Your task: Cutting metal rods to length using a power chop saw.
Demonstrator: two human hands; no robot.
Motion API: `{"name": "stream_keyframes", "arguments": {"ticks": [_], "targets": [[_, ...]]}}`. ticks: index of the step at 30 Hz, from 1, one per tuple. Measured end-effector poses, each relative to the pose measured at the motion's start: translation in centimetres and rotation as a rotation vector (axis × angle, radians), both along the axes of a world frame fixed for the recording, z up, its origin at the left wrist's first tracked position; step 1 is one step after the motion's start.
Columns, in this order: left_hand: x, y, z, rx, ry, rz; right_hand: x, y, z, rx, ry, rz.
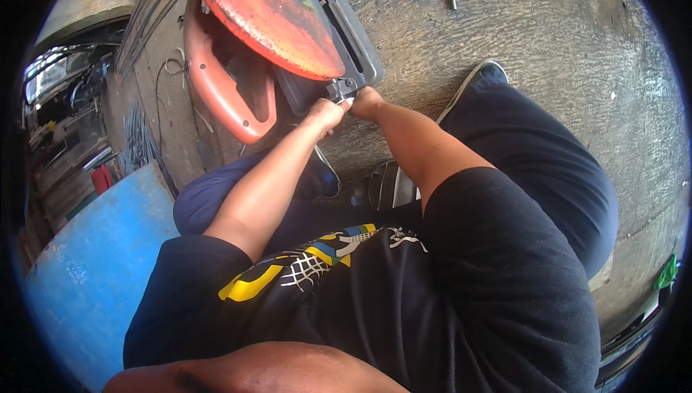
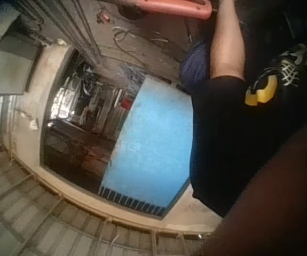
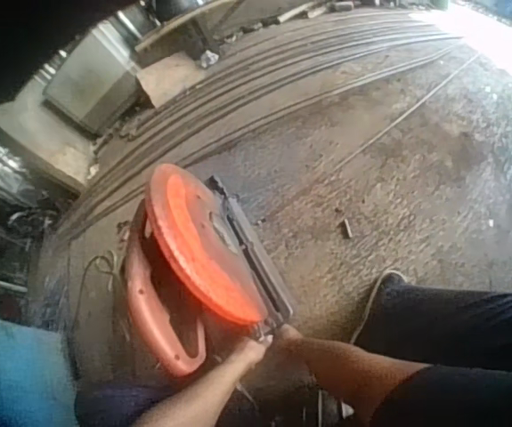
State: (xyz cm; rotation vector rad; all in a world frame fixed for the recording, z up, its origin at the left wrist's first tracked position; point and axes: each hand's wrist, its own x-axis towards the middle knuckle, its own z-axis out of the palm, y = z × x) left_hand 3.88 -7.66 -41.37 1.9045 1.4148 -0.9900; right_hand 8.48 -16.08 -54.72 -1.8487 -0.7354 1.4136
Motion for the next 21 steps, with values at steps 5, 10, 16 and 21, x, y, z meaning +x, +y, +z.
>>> {"name": "stream_keyframes", "arguments": {"ticks": [5,10,16,21], "targets": [[0.3,0.6,0.1,-0.065,0.035,-0.028,0.8,-0.2,1.1,-0.069,-0.106,0.125],[-0.4,1.4,-0.2,-0.191,-0.024,0.008,1.2,-0.2,2.5,-0.141,-0.100,0.054],[-2.3,3.8,-1.4,-0.594,-0.114,0.270,1.2,-0.1,6.3,-0.440,-0.207,0.065],[-4.1,4.8,-2.6,-0.672,-0.203,0.404,0.2,-0.4,7.5,-0.459,-0.254,0.088]]}}
